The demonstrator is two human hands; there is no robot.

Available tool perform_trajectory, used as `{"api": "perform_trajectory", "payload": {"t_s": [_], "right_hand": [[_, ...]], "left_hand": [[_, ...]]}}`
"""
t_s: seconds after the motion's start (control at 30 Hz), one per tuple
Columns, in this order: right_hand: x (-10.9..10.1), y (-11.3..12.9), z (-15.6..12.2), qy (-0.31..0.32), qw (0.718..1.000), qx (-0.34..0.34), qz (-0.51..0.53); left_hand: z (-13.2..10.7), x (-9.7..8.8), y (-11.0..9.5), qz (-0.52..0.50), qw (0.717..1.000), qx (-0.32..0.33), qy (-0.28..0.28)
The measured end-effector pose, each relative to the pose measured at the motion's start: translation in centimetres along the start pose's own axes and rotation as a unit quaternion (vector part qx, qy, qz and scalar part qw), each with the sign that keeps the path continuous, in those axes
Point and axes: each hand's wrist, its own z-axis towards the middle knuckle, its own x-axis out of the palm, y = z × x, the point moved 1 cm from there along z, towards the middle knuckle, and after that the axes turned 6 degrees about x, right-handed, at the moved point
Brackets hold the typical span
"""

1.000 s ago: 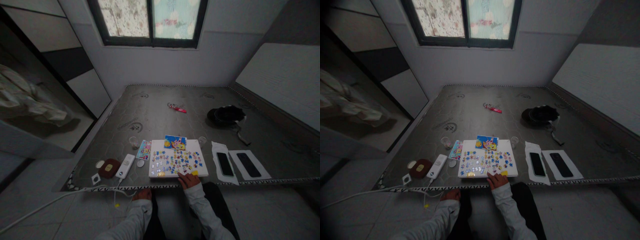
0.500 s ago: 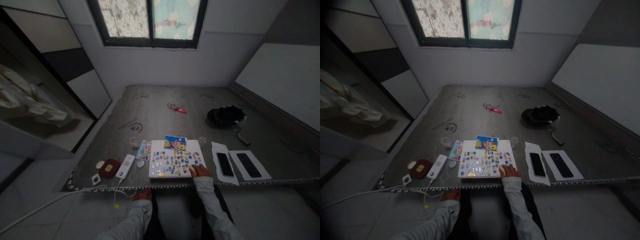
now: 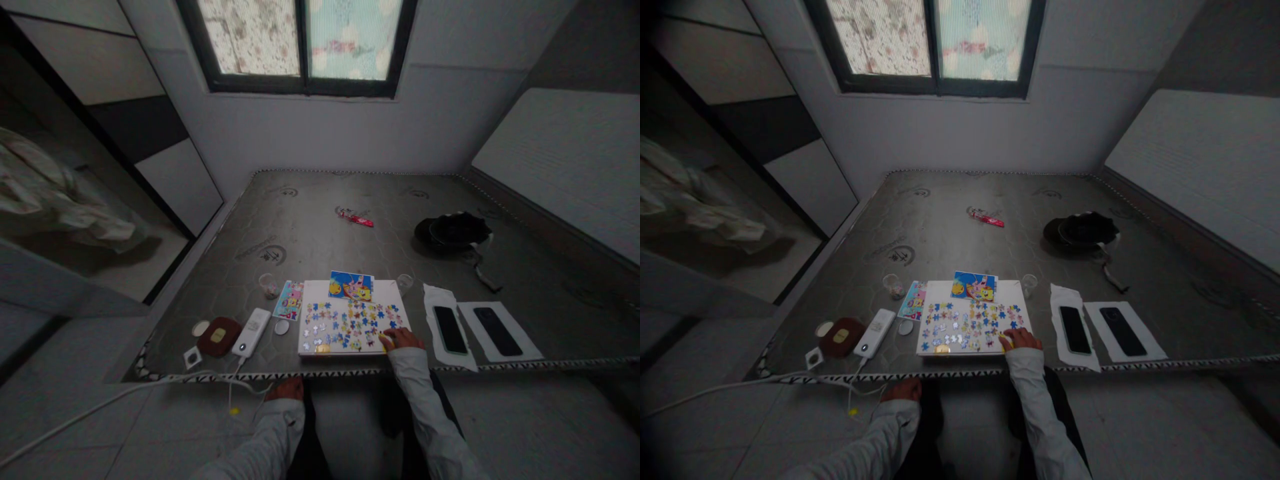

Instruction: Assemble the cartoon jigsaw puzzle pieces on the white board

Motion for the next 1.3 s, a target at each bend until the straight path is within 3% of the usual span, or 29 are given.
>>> {"api": "perform_trajectory", "payload": {"t_s": [0.4, 0.63, 0.83, 1.13, 1.3], "right_hand": [[-0.8, 1.6, 0.3, 0.066, 0.971, 0.135, 0.184], [-1.0, 1.9, 0.5, 0.063, 0.96, 0.166, 0.218], [-1.4, 2.6, -0.3, 0.079, 0.946, 0.145, 0.278], [1.6, 5.0, -4.0, 0.142, 0.869, 0.183, 0.437], [3.6, 5.6, -5.0, 0.165, 0.86, 0.206, 0.436]], "left_hand": [[0.3, 0.6, 0.4, 0.006, 0.999, 0.013, -0.03], [0.2, 0.7, 0.4, -0.007, 0.999, 0.017, -0.046], [0.0, 0.4, 0.3, -0.011, 0.999, 0.017, -0.038], [0.2, 0.3, 0.3, -0.012, 0.999, 0.031, -0.012], [0.1, 0.1, 0.4, -0.012, 1.0, 0.027, -0.007]]}}
